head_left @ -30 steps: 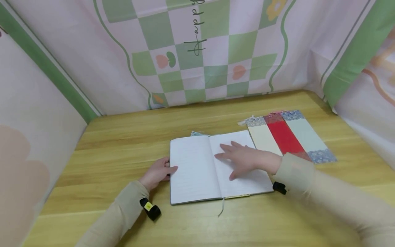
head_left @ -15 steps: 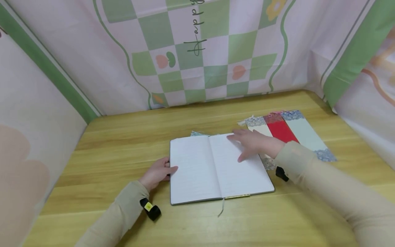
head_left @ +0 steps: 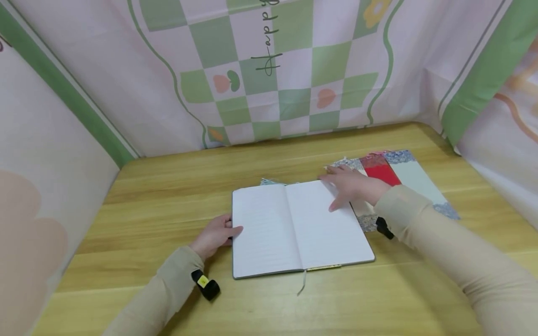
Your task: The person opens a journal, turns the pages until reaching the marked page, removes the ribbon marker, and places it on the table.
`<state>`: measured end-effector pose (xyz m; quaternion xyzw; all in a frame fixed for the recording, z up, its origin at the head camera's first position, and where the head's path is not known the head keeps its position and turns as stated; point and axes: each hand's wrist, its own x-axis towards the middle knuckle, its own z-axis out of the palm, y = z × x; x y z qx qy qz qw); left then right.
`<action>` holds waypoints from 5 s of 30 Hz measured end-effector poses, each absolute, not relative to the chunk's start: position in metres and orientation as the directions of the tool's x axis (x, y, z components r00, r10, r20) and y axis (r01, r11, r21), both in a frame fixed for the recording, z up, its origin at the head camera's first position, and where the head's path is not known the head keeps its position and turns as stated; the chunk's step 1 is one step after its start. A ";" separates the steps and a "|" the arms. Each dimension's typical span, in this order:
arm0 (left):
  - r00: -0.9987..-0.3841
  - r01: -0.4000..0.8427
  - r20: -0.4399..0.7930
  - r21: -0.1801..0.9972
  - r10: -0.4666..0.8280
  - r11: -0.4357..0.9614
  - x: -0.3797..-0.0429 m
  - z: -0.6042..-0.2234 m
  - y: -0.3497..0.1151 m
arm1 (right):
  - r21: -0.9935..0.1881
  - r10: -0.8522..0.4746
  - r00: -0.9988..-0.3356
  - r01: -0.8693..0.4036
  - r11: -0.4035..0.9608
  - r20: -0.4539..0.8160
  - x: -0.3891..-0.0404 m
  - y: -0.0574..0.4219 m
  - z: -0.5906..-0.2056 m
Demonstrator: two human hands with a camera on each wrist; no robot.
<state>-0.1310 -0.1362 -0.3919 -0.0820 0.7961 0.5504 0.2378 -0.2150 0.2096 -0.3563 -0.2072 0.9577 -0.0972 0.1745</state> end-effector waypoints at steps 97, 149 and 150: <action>-0.874 -0.400 -0.473 0.832 0.115 0.384 -0.132 -0.395 -0.136 | -0.431 -0.726 -0.607 -0.589 0.683 -0.323 -0.109 0.127 -0.349; -0.878 -0.388 -0.464 0.832 0.114 0.396 -0.129 -0.393 -0.134 | -0.320 -0.399 -0.847 -0.292 0.901 -0.351 -0.216 0.198 -0.353; -0.879 -0.388 -0.464 0.832 0.112 0.396 -0.129 -0.393 -0.134 | -0.316 -0.401 -0.849 -0.297 0.901 -0.343 -0.216 0.198 -0.353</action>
